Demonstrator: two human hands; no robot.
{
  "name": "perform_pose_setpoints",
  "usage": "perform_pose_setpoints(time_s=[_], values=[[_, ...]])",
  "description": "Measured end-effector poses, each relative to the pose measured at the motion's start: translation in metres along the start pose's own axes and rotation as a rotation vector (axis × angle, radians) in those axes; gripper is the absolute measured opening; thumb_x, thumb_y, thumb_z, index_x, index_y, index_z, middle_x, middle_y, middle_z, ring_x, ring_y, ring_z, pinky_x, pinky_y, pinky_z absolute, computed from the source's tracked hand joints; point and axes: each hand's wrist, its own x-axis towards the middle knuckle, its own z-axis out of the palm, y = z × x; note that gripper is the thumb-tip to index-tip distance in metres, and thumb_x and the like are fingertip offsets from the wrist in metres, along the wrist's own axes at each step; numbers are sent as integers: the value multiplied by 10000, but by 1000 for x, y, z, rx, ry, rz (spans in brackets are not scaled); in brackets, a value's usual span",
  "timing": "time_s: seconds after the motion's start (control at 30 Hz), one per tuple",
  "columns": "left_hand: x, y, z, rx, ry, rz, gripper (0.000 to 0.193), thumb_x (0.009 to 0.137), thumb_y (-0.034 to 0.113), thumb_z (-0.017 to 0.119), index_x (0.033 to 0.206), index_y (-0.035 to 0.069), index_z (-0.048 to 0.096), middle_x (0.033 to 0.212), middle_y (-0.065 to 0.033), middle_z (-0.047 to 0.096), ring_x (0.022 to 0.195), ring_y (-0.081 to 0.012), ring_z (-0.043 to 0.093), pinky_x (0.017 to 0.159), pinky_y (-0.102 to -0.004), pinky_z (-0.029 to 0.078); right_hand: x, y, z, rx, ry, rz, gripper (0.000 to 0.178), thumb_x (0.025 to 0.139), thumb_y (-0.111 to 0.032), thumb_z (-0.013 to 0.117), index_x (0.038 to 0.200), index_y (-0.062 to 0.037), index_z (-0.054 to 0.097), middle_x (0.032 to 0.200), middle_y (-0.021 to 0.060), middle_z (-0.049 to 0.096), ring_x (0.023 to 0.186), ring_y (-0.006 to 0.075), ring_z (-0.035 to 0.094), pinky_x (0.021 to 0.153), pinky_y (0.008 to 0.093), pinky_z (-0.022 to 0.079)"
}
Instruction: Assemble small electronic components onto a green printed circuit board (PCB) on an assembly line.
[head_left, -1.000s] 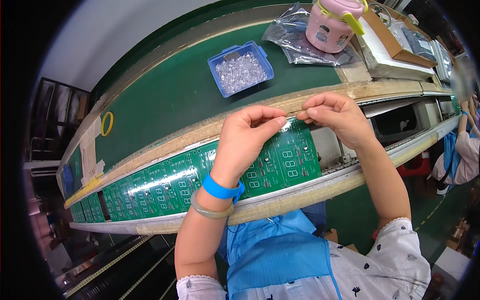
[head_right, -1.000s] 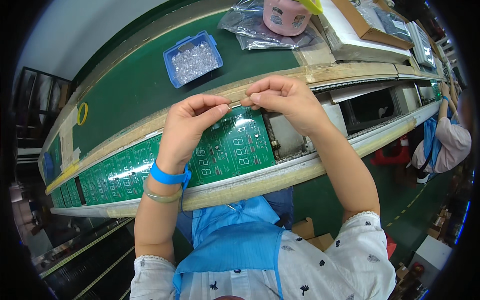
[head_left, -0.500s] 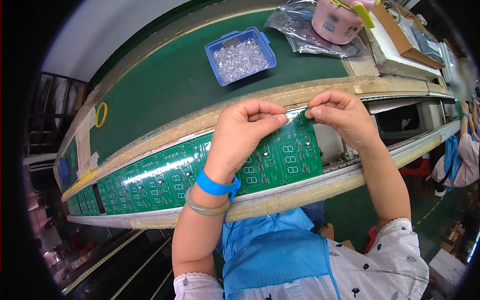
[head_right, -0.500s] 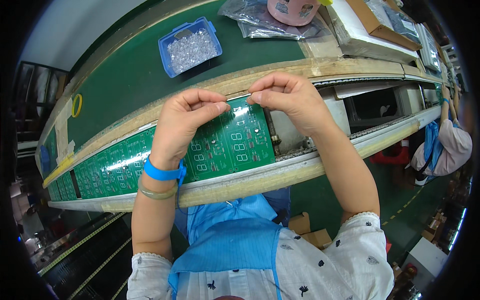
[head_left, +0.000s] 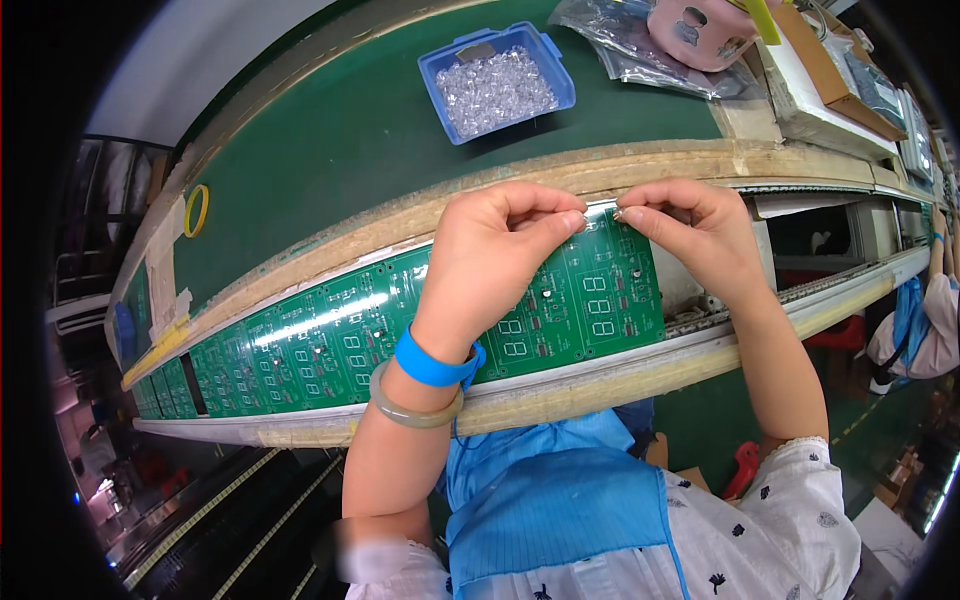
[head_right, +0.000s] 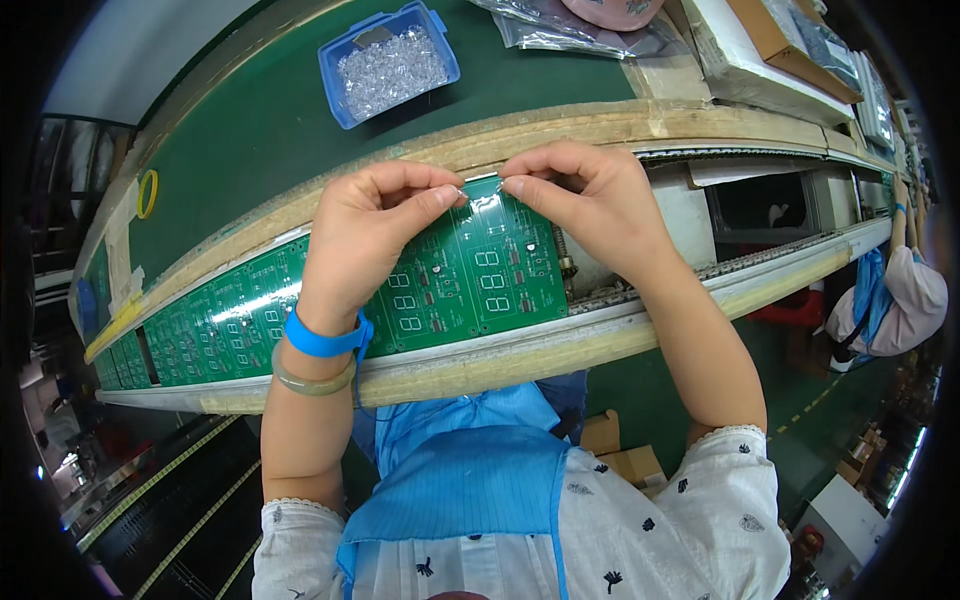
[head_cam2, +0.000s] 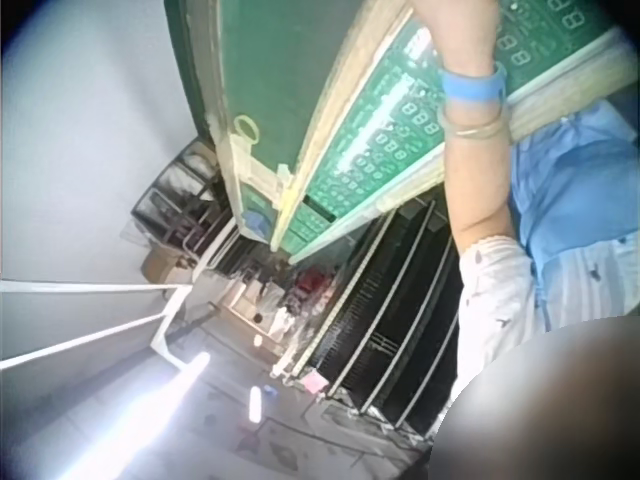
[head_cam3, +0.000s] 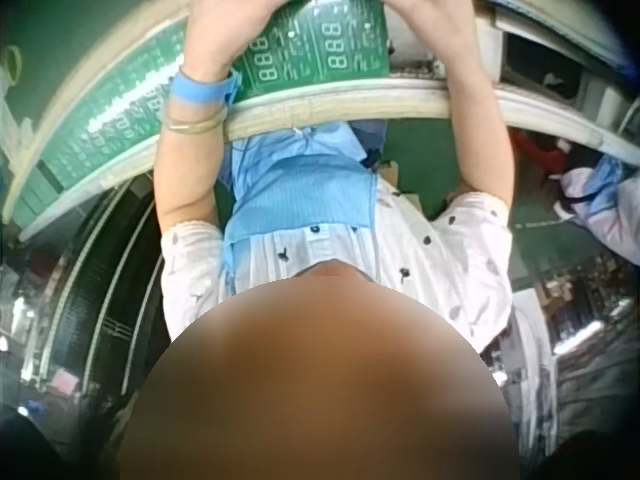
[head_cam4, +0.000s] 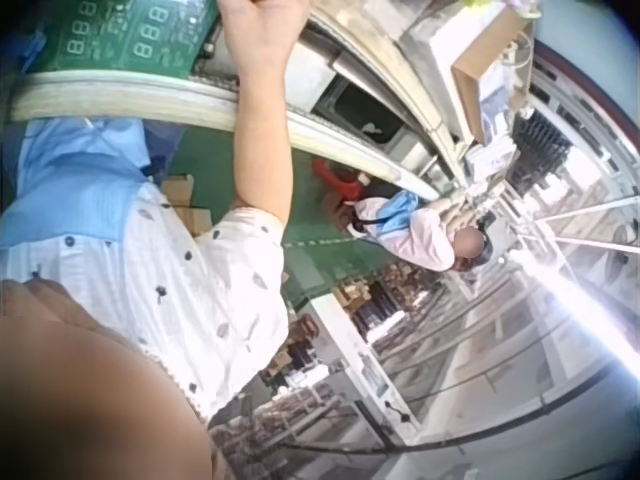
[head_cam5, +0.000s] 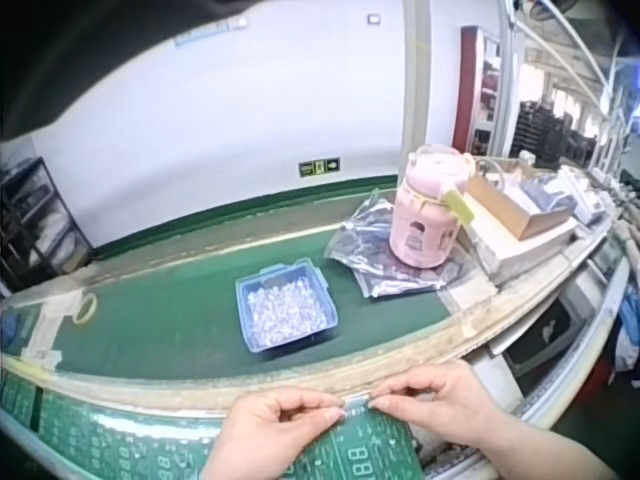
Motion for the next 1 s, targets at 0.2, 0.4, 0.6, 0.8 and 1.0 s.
perform_pose_setpoints(time_s=[0.2,0.4,0.6,0.8,1.0], values=[[-2,-1,3,66,28,21,151,891,83,729,1017,1,736,854,1,700,777,-45,614,692,-194,502,3,2,-2,-546,38,-364,143,842,-79,740,981,-45,742,860,54,707,827,175,648,732,304,521],[0,-5,3,129,39,42,138,885,73,723,1004,5,740,814,31,668,720,-23,561,638,-183,463,5,3,6,-736,57,-549,110,806,-78,734,913,-56,727,857,84,676,844,287,612,754,377,515],[1,-9,4,193,50,79,132,873,50,711,990,3,748,800,37,660,710,-20,551,622,-184,451,6,1,8,-837,31,-600,120,801,-39,730,920,-36,709,853,71,662,829,266,602,739,368,502],[4,-12,7,267,83,187,138,855,40,719,983,6,753,784,33,660,703,-24,555,622,-187,454,6,1,9,-889,36,-644,109,803,-81,726,895,-28,700,837,95,631,840,295,593,754,394,504],[6,-14,9,267,101,218,159,828,35,693,972,3,752,780,-34,682,677,-72,586,612,-229,477,6,1,9,-907,26,-656,113,806,-76,716,905,-29,689,851,93,627,852,297,590,759,400,503]])
